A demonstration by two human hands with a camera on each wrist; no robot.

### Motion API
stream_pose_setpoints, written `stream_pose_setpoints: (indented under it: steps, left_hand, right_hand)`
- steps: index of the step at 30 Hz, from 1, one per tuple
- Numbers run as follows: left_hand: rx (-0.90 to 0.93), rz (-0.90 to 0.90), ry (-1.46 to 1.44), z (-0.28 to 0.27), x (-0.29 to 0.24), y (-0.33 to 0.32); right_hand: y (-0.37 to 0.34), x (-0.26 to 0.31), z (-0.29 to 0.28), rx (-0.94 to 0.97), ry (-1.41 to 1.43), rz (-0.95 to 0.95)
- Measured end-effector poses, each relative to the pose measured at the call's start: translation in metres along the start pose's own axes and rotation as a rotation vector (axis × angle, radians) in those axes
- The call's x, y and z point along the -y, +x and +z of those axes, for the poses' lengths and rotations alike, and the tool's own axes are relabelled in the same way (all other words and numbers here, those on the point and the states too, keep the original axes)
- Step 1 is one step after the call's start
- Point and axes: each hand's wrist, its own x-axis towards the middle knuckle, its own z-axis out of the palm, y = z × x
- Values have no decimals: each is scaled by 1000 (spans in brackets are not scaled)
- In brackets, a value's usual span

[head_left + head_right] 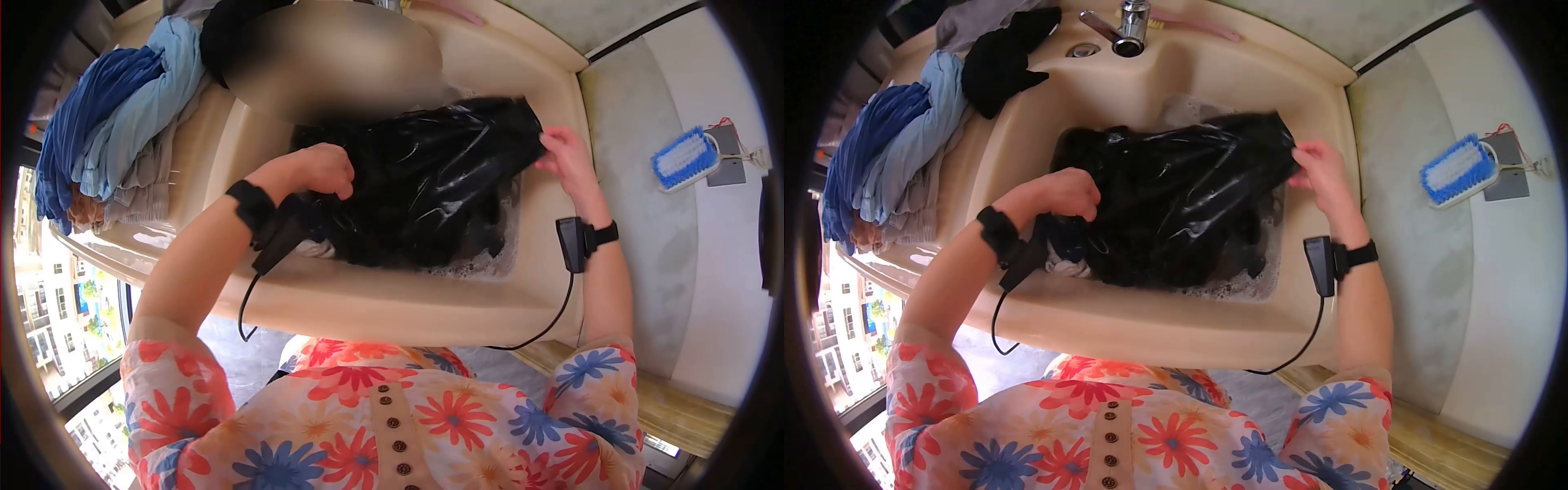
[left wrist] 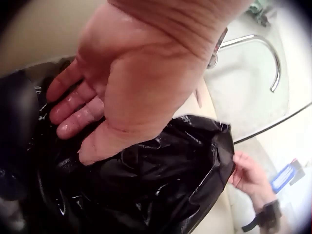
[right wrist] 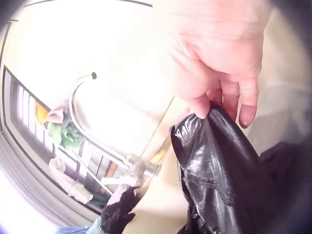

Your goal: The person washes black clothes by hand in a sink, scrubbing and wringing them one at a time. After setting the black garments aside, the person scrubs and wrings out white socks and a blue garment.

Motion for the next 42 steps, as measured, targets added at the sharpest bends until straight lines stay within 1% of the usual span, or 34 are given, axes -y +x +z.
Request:
stream_pose_setpoints:
  steps: [1,2,4,5,7,9,11,12,13,14,15,16,17,18,19,21,22,23,24,25,26,27,28,30,31,32,33,34,35,36,38,40,42]
  left_hand:
    - [-59,-38,-211,-3,-2,-7]
    - [-61,-36,-211,-6,-2,-11]
    - [-21,-23,-331,-10,0,-20]
    - [-18,-24,-330,-12,0,-27]
    - [158,76,-349,-16,-3,-39]
    - [182,77,-344,-15,-7,-48]
    - [192,92,-354,-14,-16,-55]
    - [199,92,-352,-13,-20,-56]
    - [205,109,-363,-12,-23,-56]
    - [209,124,-377,-10,-26,-57]
    - [210,122,-378,-9,-30,-58]
    - [235,145,-468,-7,-33,-60]
    - [259,169,-559,-6,-36,-63]
    - [258,169,-562,-7,-40,-67]
    - [265,194,-572,-11,-44,-73]
    - [264,219,-588,-13,-39,-78]
    - [134,255,-714,-13,-30,-77]
    - [0,289,-840,-15,-24,-76]
    - [-169,375,-983,-23,-20,-75]
    - [-269,384,-1053,-39,-21,-76]
    - [-419,447,-999,-54,-31,-76]
    - [-456,487,-946,-70,-30,-70]
    - [-452,507,-1087,-79,-39,-63]
    - [-531,559,-1086,-90,-43,-44]
    - [-533,551,-1086,-92,-36,-37]
    - [-731,458,-801,-92,-30,-28]
    - [-907,366,-504,-89,-27,-21]
    - [-901,372,-501,-83,-21,-16]
    - [-783,266,-459,-76,-12,-13]
    - [-669,160,-415,-69,-4,-8]
    - [-415,168,-307,-51,-1,-4]
    - [-150,57,-42,-33,-8,8]
    - [-31,135,190,-11,-12,21]
  right_hand:
    - [-2,-13,-13,-38,-7,55]
    - [-5,-23,-18,-40,-8,52]
    - [-12,-36,-21,-131,-287,233]
    - [-12,-38,-19,-130,-285,236]
    - [-12,-45,-6,-86,-564,146]
    - [9,-67,9,28,-556,-242]
    - [3,-49,55,216,-449,-365]
    - [-5,-37,80,305,-451,-400]
    - [-8,-35,102,361,-466,-559]
    - [-14,-25,120,445,-607,-614]
    - [-18,-25,138,407,-774,-692]
    - [-29,-18,151,398,-919,-652]
    - [-27,-18,159,480,-1053,-613]
    - [-23,-20,164,561,-1188,-571]
    - [-17,-22,164,563,-1191,-574]
    - [-4,-26,159,751,-1017,-236]
    - [-9,-24,151,755,-1025,-239]
    - [-23,-20,141,848,-692,-212]
    - [-38,-16,135,925,-356,-180]
    - [-55,-12,135,911,-350,-269]
    - [-67,-9,134,894,-341,-358]
    - [-65,-25,137,841,-550,-462]
    - [-63,-19,137,844,-553,-467]
    - [-54,4,136,710,-932,-192]
    - [-49,17,128,542,-693,-159]
    - [-38,27,110,372,-455,-119]
    - [-1,13,84,261,-231,-154]
    - [20,13,60,117,-142,-229]
    - [27,16,43,31,-240,-405]
    - [30,7,38,24,-239,-406]
    - [15,-2,46,88,-555,-480]
    - [-18,-14,86,493,-720,-325]
    - [-41,-44,121,430,-1087,-638]
